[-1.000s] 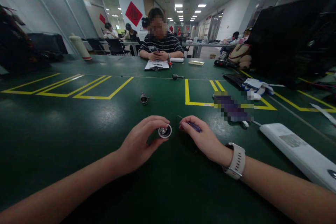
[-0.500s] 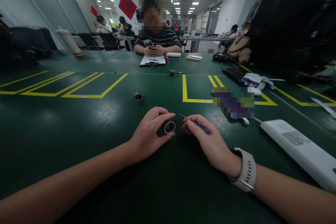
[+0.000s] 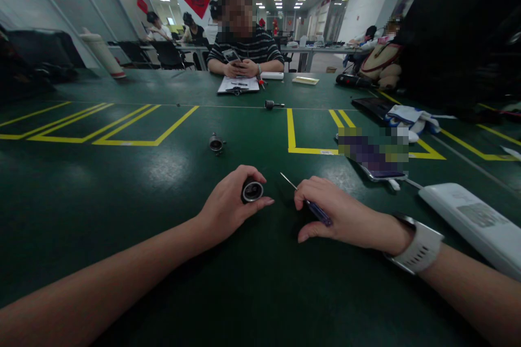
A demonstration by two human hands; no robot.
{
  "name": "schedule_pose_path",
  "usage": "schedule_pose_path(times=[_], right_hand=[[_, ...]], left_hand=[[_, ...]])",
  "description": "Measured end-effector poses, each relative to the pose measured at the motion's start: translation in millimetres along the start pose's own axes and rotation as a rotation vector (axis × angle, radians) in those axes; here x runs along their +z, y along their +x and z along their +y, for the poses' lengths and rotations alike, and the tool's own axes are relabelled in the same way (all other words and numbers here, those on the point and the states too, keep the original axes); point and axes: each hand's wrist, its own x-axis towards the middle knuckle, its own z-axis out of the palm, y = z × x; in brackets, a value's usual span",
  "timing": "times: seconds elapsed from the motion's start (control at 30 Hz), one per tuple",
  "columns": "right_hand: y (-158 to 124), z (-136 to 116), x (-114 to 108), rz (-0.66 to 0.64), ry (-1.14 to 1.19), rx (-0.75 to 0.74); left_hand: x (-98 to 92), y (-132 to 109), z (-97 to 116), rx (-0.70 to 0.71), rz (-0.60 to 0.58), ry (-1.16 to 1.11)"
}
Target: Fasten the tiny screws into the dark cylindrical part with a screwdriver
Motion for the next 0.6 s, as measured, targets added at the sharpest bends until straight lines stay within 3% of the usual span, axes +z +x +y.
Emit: schedule_pose_path(times=[0.27, 0.43, 0.5, 0.6], right_hand=[[20.4, 20.2, 12.3, 0.217, -0.336, 0.149], [43.1, 45.8, 6.2, 0.396, -0.395, 0.277], [46.8, 45.7, 1.8, 0.474, -0.373, 0.305], [43.6, 26.1, -2.7, 0.579, -0.287, 0.292]], left_hand=[[-0.9, -0.9, 2.2, 0.126, -0.019, 0.058], [-2.5, -2.5, 2.7, 0.081, -0.015, 0.108], [-3.3, -3.1, 2.3, 0.079, 0.011, 0.144], [-3.9, -2.8, 1.9, 0.117, 0.041, 0.184]])
